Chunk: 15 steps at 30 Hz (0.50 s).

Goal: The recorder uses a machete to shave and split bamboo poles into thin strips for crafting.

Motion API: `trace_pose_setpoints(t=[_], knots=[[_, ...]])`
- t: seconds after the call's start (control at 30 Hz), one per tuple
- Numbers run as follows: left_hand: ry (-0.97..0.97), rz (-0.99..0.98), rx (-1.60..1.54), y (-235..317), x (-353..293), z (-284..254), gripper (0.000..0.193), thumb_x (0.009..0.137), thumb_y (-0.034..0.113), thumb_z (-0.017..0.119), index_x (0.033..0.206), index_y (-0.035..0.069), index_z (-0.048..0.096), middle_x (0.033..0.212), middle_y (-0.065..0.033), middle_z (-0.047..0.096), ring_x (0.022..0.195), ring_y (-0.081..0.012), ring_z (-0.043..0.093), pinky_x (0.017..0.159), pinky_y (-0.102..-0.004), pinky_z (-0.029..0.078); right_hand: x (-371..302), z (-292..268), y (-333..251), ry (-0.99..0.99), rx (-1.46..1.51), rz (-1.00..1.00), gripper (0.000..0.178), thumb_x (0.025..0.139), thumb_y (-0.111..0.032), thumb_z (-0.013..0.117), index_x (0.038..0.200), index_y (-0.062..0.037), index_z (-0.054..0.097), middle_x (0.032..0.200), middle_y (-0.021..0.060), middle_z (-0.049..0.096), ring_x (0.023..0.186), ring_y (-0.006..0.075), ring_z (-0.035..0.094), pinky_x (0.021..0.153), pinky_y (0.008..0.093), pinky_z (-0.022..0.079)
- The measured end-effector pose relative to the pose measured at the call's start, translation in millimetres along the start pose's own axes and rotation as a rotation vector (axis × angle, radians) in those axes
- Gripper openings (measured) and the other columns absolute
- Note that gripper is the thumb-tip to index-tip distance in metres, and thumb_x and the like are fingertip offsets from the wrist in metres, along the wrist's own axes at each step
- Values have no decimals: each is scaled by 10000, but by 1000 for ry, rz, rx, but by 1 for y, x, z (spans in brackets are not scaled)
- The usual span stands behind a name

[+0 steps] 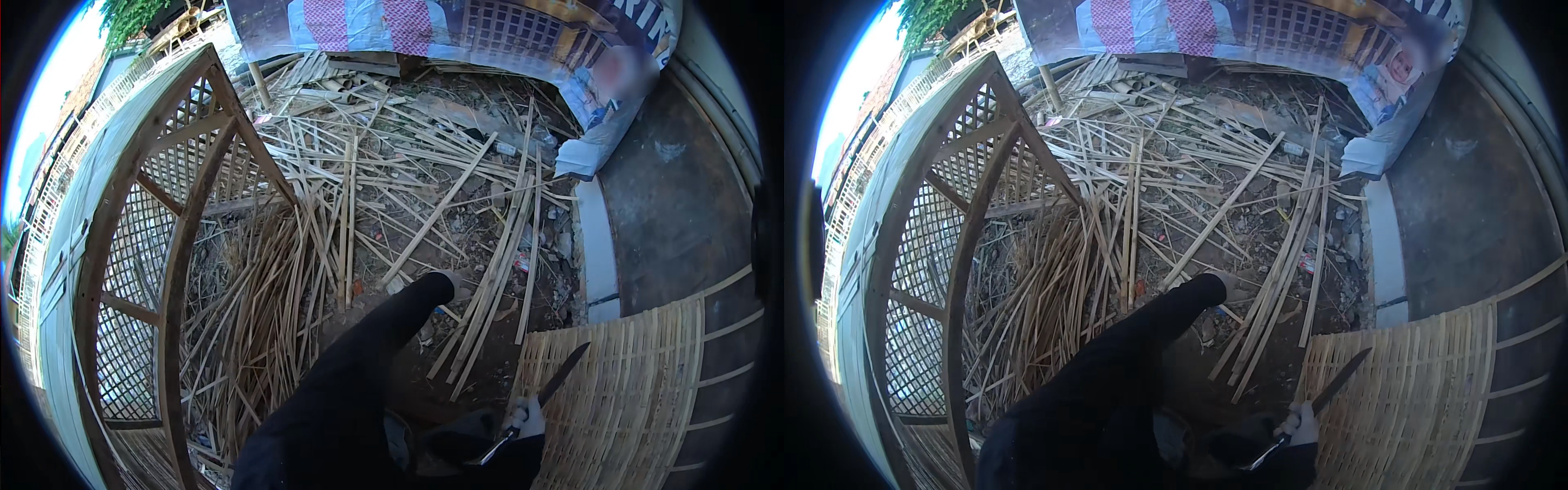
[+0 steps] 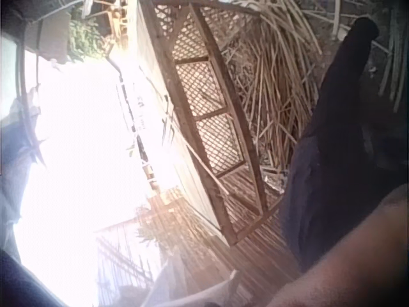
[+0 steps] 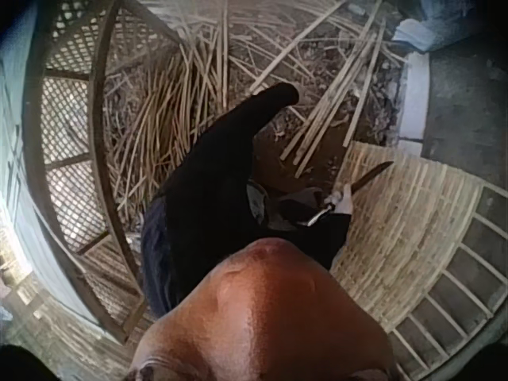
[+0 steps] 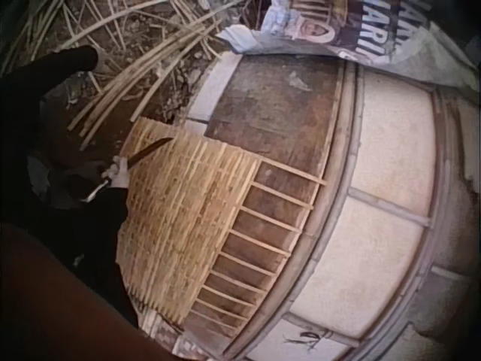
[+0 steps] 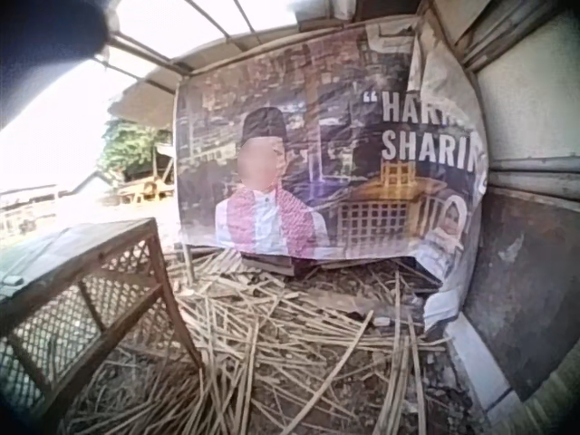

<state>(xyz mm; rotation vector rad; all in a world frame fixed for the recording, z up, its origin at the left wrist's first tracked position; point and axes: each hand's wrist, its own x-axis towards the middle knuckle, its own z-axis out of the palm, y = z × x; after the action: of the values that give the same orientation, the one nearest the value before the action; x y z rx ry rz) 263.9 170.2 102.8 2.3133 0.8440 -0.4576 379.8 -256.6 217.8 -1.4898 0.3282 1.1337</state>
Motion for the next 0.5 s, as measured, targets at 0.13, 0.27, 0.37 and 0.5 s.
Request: trace_pose_setpoints(t=[0.13,0.27,0.37,0.5], knots=[[195,-324,-135,-97,5,18,587,896,486,665,1266,30,678,1224,-230,689,1148,-390,681,985,-498,546,-16,-8,0,104,19,68,354,1041,-452,592,1053,-99,611,640,-49,398,489,115,383,490,313,414],[354,-729,-277,-159,7,78,547,925,450,628,1306,57,618,1350,-228,611,1192,-383,661,988,-485,545,-20,18,7,533,-56,186,334,1041,-417,628,1119,-92,632,725,7,474,570,184,431,544,376,401],[289,-733,-360,-191,10,118,484,919,384,632,1283,64,638,1332,-221,623,1190,-389,662,972,-492,553,-7,43,14,467,-96,256,319,1041,-407,630,1134,-102,642,732,7,517,564,168,433,541,360,398],[184,-527,-394,-209,16,135,338,923,330,630,1133,74,699,1243,-163,655,1152,-408,667,932,-507,559,13,60,26,389,-286,161,334,1058,-405,595,1145,-89,661,682,-4,498,568,157,444,553,349,439]])
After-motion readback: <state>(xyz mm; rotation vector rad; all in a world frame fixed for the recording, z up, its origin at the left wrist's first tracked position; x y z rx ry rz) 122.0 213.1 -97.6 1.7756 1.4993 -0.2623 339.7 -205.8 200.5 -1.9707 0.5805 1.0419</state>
